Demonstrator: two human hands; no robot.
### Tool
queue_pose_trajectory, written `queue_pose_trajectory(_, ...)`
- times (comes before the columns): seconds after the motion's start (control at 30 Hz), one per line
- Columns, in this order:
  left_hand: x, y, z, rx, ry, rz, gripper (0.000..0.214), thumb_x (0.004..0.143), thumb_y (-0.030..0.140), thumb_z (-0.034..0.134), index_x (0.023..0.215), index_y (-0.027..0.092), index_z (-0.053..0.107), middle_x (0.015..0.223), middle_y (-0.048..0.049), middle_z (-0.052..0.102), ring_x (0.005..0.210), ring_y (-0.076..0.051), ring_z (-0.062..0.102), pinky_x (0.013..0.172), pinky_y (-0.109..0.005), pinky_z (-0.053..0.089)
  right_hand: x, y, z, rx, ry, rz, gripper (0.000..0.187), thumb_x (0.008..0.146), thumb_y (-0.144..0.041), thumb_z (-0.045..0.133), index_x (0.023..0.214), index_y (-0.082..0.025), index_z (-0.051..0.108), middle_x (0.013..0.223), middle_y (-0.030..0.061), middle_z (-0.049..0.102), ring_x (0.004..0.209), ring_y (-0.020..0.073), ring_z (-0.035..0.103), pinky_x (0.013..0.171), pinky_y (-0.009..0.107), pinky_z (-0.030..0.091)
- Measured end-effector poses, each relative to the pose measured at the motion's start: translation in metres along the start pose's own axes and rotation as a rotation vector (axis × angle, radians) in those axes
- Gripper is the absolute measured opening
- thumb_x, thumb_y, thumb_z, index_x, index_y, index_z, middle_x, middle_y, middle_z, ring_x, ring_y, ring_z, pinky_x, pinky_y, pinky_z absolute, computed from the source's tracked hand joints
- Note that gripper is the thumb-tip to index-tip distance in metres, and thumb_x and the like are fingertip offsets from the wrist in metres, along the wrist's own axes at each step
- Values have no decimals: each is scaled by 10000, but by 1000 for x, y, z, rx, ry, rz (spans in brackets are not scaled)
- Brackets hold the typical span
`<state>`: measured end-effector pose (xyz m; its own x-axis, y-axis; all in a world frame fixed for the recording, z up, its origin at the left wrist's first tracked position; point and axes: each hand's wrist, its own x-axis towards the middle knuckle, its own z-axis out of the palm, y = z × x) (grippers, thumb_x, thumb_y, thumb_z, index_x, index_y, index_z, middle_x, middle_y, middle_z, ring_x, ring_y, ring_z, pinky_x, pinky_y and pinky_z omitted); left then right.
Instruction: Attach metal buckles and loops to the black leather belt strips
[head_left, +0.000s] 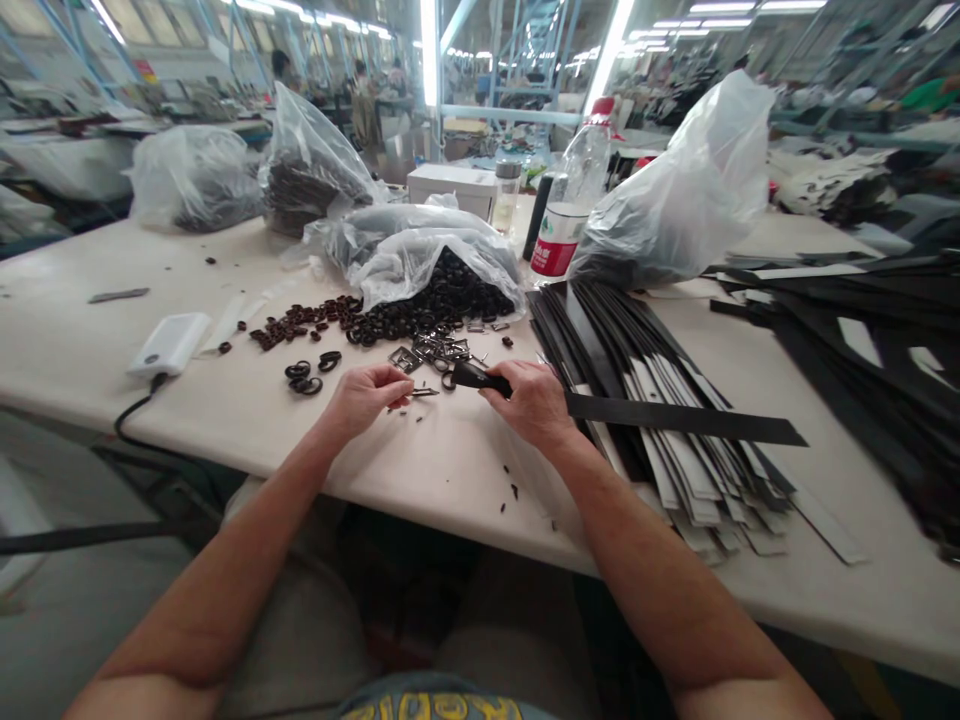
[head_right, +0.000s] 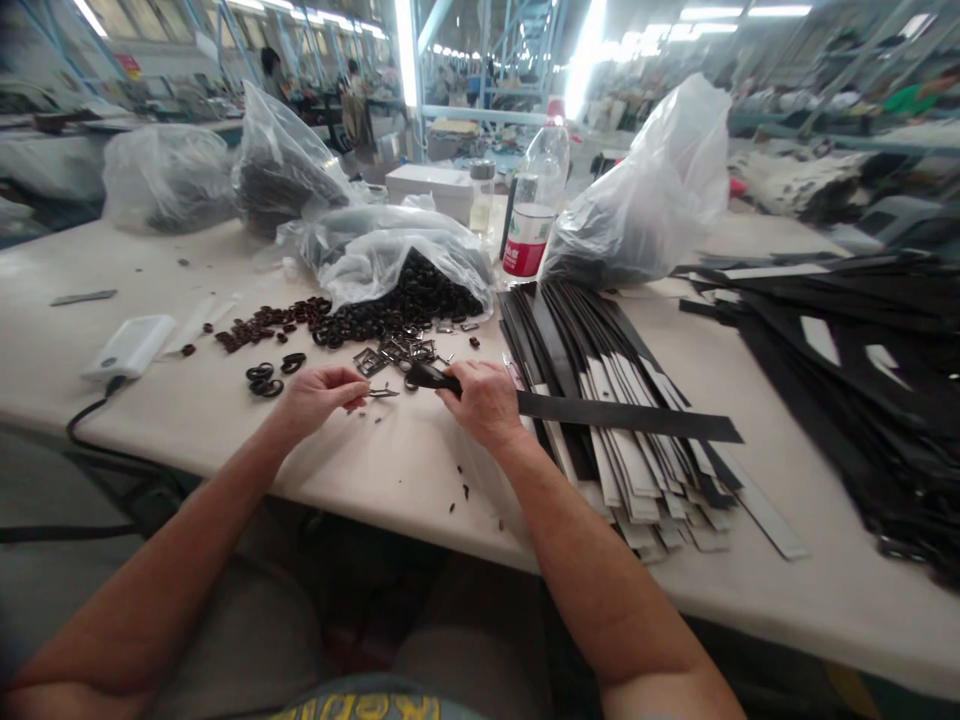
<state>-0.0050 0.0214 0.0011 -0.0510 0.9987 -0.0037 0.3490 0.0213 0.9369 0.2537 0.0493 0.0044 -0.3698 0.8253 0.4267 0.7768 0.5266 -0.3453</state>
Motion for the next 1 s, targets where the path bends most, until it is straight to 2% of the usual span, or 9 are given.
queue_pose_trajectory(0.07, 0, 0, -4, 98, 43, 42, 285, 685, 446, 711, 743, 167, 714, 613, -14, 677, 554, -139, 581, 572, -255, 457, 0, 0, 1, 3, -12, 3, 149, 807, -271, 740, 930, -198, 699, 927, 61, 735, 894, 240, 659, 869, 347, 441)
queue_pose_trajectory(0.2, -1, 1, -18, 459, 232, 200, 227, 765, 419, 645, 751, 211, 735, 647, 0, 696, 607, -149, 593, 594, -255, 423, -1, 1, 4, 10, -12, 0, 162, 806, -275, 739, 946, -201, 705, 944, 63, 736, 902, 242, 660, 865, 356, 452)
queue_pose_trajectory(0.27, 0, -1, -24, 542, 284, 206, 224, 787, 406, 610, 743, 215, 719, 673, -3, 710, 614, -154, 601, 597, -257, 421, -1, 1, 5, 11, -5, -5, 164, 803, -275, 740, 947, -203, 705, 948, 60, 737, 899, 244, 660, 855, 358, 455)
queue_pose_trajectory(0.57, -7, -17, -48, 546, 321, 111, 250, 805, 437, 572, 782, 212, 677, 680, -13, 720, 643, -172, 662, 643, -257, 468, -2, 2, 7, 26, 15, -39, 158, 795, -265, 739, 936, -203, 702, 920, 56, 736, 870, 234, 660, 832, 349, 453)
queue_pose_trajectory(0.83, -28, -28, -65, 827, 296, 210, 295, 849, 442, 543, 746, 210, 694, 739, -63, 722, 700, -203, 633, 687, -295, 437, -1, 0, 7, 8, -22, -33, 170, 775, -259, 755, 925, -194, 705, 904, 64, 736, 868, 252, 661, 819, 360, 456)
queue_pose_trajectory(0.9, -30, -28, -66, 786, 306, 197, 286, 849, 440, 548, 756, 213, 694, 733, -49, 719, 690, -192, 630, 687, -286, 441, -1, 0, 8, 15, -12, -39, 166, 777, -260, 752, 923, -199, 702, 904, 60, 737, 866, 251, 661, 817, 359, 457)
queue_pose_trajectory(1.0, -30, -25, -67, 667, 401, 152, 280, 840, 459, 574, 782, 215, 699, 699, -20, 706, 650, -170, 618, 677, -272, 452, -1, 0, 8, 21, 2, -53, 166, 777, -268, 750, 922, -205, 699, 894, 58, 735, 866, 255, 662, 812, 363, 462)
